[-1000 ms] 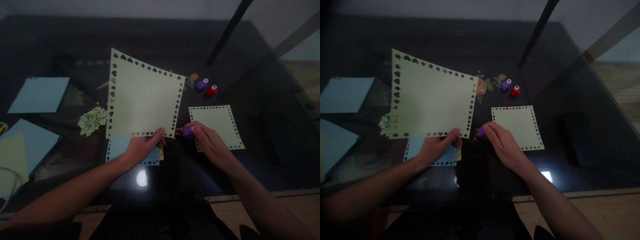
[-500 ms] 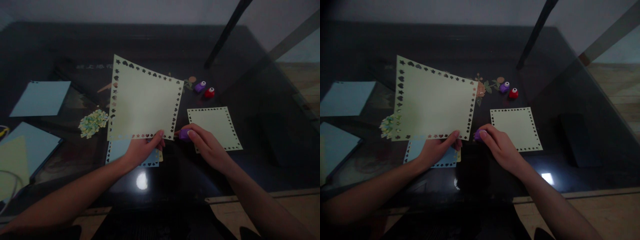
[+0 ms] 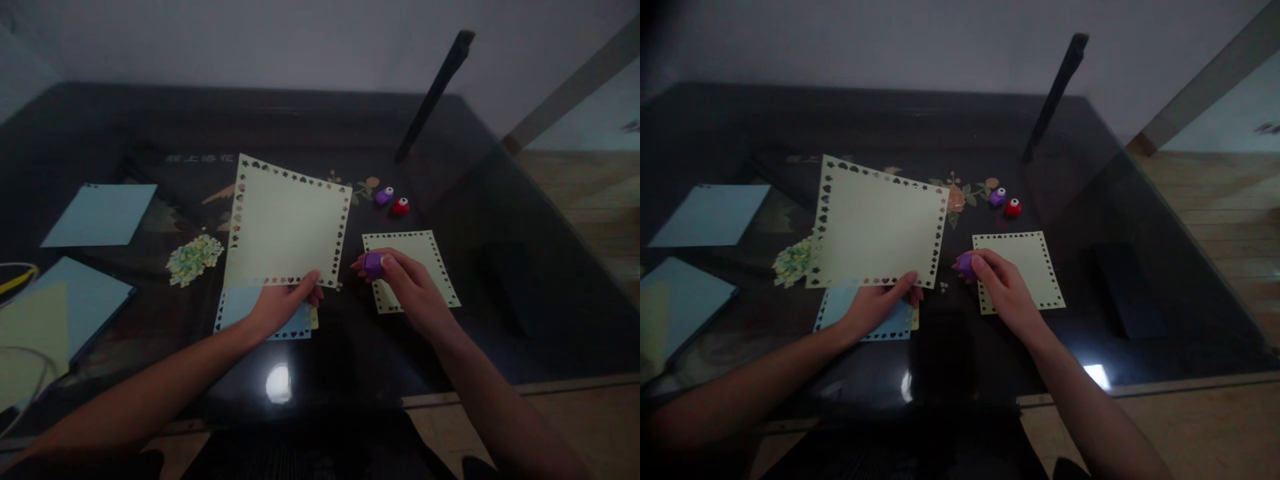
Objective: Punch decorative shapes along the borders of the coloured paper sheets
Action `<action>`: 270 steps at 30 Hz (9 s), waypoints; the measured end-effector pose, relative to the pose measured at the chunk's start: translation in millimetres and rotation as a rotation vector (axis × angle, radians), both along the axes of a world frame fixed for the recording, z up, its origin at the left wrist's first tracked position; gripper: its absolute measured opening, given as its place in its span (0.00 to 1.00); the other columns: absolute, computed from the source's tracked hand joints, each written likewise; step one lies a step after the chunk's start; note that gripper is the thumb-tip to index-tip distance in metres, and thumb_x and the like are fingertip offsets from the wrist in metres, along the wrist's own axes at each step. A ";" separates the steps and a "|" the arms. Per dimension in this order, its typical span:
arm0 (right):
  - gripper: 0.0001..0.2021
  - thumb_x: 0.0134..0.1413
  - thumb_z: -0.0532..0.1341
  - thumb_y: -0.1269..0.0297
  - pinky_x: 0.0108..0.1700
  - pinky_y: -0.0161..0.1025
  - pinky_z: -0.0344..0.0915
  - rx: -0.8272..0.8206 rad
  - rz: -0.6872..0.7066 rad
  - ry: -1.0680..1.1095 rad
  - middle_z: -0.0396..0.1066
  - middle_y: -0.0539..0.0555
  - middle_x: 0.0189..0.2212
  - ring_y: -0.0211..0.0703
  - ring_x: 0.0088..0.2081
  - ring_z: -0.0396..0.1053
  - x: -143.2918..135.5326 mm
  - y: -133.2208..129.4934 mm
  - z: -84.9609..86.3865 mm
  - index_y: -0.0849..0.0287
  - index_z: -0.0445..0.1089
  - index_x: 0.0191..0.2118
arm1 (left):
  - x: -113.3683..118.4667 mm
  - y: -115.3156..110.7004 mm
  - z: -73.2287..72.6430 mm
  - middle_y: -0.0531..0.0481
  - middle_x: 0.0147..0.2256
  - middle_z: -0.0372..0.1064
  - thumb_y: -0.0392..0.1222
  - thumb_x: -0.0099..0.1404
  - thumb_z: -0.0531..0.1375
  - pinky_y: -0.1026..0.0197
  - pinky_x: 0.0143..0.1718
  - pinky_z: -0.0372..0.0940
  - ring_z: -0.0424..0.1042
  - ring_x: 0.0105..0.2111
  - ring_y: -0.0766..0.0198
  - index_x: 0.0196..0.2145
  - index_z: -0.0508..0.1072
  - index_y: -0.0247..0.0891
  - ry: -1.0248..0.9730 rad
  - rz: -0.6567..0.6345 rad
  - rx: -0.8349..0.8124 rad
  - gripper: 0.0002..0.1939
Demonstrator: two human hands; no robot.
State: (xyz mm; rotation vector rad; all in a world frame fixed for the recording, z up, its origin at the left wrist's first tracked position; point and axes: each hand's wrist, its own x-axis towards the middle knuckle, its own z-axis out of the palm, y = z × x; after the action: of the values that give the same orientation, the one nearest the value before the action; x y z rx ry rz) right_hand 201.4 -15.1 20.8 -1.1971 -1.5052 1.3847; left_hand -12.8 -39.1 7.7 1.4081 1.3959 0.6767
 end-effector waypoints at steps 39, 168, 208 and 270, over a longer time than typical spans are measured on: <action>0.15 0.42 0.67 0.59 0.42 0.46 0.68 0.258 -0.280 -0.124 0.76 0.55 0.37 0.47 0.39 0.72 31.0 52.5 -2.5 0.57 0.73 0.38 | -4.7 -0.3 -10.2 0.50 0.28 0.79 0.52 0.62 0.51 0.53 0.50 0.64 0.76 0.37 0.54 0.21 0.77 0.41 0.039 0.109 0.201 0.21; 0.19 0.49 0.62 0.59 0.32 0.41 0.64 0.069 -0.523 -0.544 0.70 0.51 0.25 0.43 0.27 0.68 113.6 -25.5 -32.8 0.59 0.70 0.47 | 87.7 25.4 -3.5 0.47 0.35 0.77 0.39 0.66 0.52 0.56 0.38 0.68 0.75 0.34 0.57 0.58 0.63 0.38 0.566 -0.481 0.322 0.22; 0.15 0.56 0.54 0.63 0.34 0.43 0.64 0.333 -0.398 -0.887 0.71 0.57 0.31 0.45 0.30 0.68 105.1 -22.6 -42.3 0.62 0.75 0.43 | 93.6 28.2 -1.2 0.40 0.43 0.75 0.40 0.67 0.51 0.52 0.40 0.69 0.75 0.41 0.51 0.60 0.60 0.38 0.750 -0.530 0.343 0.24; 0.19 0.37 0.69 0.68 0.32 0.40 0.58 0.440 0.307 -0.662 0.63 0.52 0.32 0.44 0.31 0.61 -82.9 57.0 -25.7 0.55 0.57 0.32 | -111.8 28.7 -0.8 0.41 0.47 0.62 0.49 0.53 0.67 0.50 0.49 0.58 0.61 0.49 0.49 0.46 0.68 0.37 0.767 -0.223 0.586 0.25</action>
State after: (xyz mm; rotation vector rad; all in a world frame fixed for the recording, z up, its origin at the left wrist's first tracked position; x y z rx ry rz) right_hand 118.6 42.0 -4.9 -1.2250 -2.3880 0.7745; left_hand -124.6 -10.4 6.9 2.4255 1.6342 0.4170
